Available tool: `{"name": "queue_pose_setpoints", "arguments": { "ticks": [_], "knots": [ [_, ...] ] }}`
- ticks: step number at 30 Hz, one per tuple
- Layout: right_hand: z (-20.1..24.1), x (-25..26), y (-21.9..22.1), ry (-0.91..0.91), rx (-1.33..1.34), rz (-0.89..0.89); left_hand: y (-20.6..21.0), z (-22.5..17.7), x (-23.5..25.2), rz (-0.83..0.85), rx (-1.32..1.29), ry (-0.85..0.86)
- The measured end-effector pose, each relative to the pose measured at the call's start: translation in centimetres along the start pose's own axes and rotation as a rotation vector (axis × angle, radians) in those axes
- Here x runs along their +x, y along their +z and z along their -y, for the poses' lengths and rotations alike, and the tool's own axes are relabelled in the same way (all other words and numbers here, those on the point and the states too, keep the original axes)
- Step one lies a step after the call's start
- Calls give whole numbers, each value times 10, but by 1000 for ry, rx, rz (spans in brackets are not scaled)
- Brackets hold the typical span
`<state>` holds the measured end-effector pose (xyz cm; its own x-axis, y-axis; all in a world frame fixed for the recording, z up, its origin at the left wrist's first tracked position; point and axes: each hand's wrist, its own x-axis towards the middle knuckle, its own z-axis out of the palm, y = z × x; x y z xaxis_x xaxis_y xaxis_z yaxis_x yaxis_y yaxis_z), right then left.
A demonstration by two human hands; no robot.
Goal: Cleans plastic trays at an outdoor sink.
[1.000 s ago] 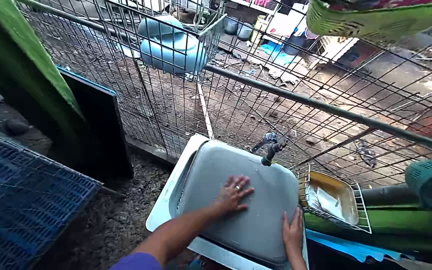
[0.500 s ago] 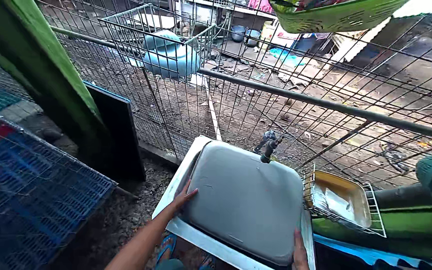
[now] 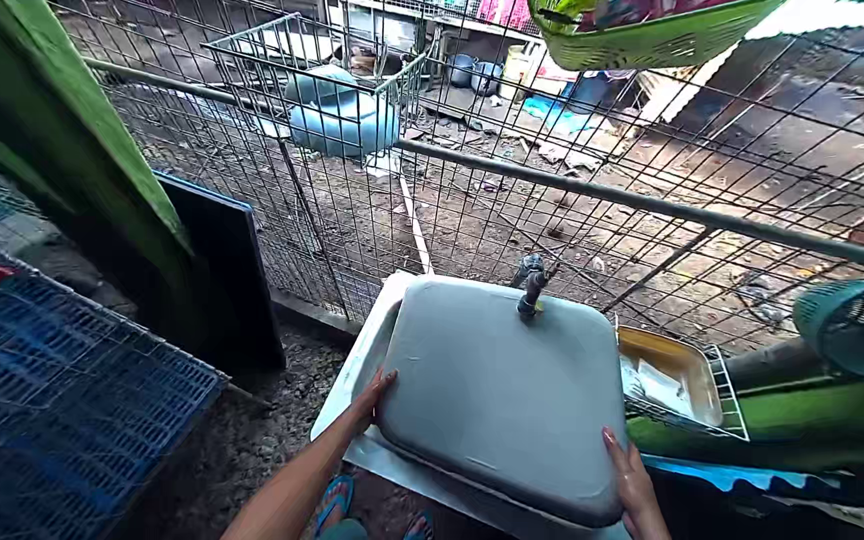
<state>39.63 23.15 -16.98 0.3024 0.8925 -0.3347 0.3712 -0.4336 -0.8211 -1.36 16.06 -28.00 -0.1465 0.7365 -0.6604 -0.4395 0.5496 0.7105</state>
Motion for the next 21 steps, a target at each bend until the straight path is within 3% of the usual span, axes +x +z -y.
{"name": "queue_pose_setpoints", "arguments": {
  "ticks": [12, 21],
  "knots": [
    [43, -8, -5, 57, -636, -65, 0, -5, -3, 48, -32, 23],
    [16, -9, 6, -1, -571, -55, 6, 16, 9, -44, -126, 186]
  ]
}}
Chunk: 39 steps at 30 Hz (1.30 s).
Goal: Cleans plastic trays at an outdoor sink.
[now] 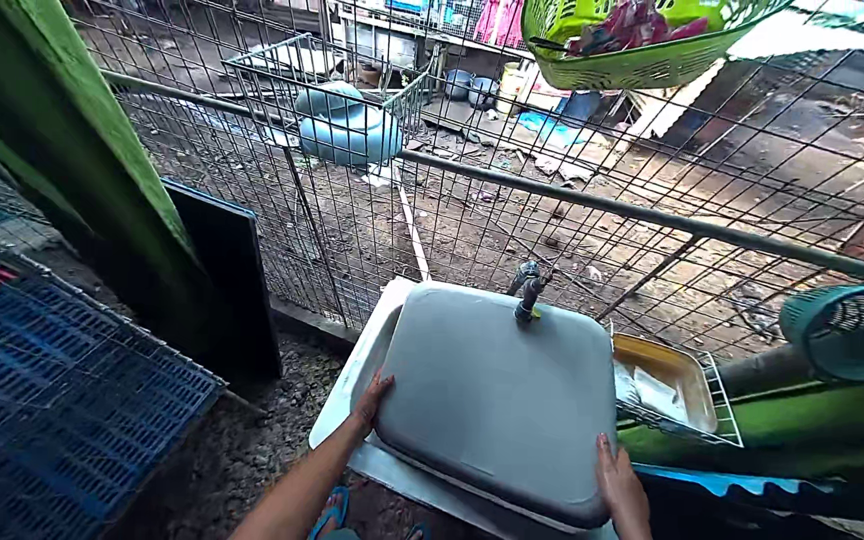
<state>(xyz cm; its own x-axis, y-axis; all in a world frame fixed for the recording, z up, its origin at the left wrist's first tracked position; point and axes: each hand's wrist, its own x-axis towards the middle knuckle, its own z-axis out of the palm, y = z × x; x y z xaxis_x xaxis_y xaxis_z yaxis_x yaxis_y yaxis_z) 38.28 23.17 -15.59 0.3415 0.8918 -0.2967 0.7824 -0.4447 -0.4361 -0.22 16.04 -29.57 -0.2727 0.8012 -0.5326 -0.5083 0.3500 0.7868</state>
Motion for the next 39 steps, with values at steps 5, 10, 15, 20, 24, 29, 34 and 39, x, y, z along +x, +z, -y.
{"name": "queue_pose_setpoints", "arguments": {
  "ticks": [5, 10, 15, 20, 24, 29, 34, 39],
  "knots": [
    [-8, 10, 9, 5, -21, 57, -1, -27, -10, 3, 51, -64],
    [-24, 23, 16, -30, 21, 88, 7, -54, -20, -18, 117, -85],
    [-38, 40, 21, -55, 71, 124, 27, -72, -41, -69, 181, -29],
    [-48, 44, 37, -67, 214, 112, 36, -80, -48, -140, 340, 4],
    [-45, 44, 36, -53, 227, 86, 36, -82, -47, -140, 370, 0],
    [-40, 43, 44, -4, 294, 62, 25, -96, -50, -53, 397, 13],
    [-29, 36, 79, -24, 427, 52, -6, -100, -41, -51, 415, 71],
    [-13, 19, 120, -41, 635, 89, -36, -128, -44, -144, 534, 165]
  ]
}}
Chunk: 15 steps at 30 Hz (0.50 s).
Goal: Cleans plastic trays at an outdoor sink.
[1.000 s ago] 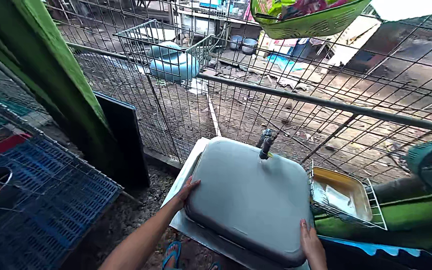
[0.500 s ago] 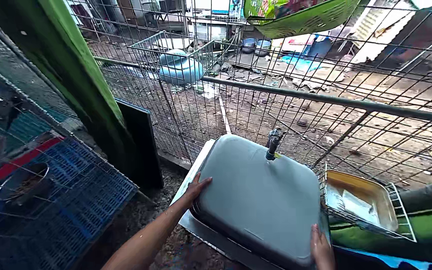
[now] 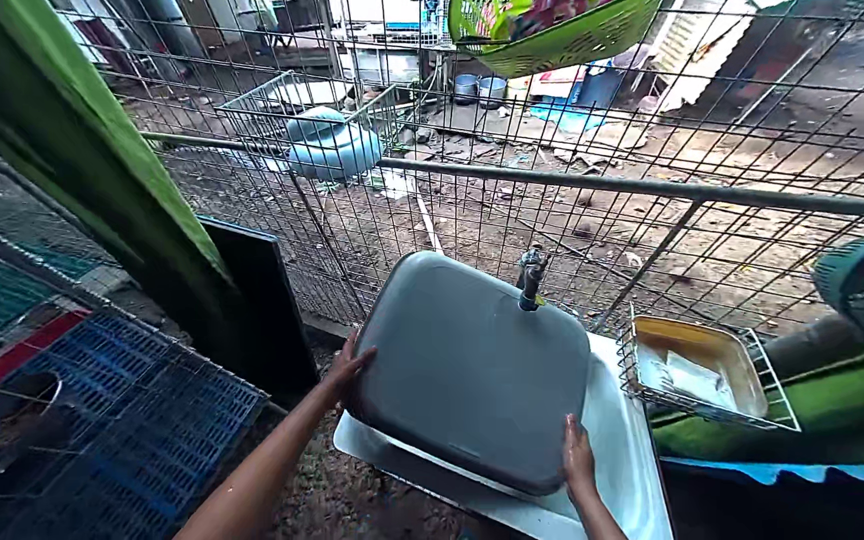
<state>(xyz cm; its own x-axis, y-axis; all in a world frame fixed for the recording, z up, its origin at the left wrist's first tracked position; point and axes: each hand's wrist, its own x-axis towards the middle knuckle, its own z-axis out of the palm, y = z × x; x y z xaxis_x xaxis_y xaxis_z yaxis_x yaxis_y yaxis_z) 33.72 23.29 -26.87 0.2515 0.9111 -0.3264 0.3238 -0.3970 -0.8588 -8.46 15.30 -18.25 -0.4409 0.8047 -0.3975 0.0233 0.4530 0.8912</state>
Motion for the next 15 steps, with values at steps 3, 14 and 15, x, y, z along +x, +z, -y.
{"name": "queue_pose_setpoints", "arguments": {
  "ticks": [3, 14, 15],
  "knots": [
    [3, -9, 20, 2, 122, 88, -25, -24, -6, -53, 92, 36],
    [114, 32, -6, -509, -359, 217, -74, -85, -34, -316, 280, 44],
    [144, 35, -9, -691, -321, 121, -73, -88, -38, -325, 300, 55]
  ]
}}
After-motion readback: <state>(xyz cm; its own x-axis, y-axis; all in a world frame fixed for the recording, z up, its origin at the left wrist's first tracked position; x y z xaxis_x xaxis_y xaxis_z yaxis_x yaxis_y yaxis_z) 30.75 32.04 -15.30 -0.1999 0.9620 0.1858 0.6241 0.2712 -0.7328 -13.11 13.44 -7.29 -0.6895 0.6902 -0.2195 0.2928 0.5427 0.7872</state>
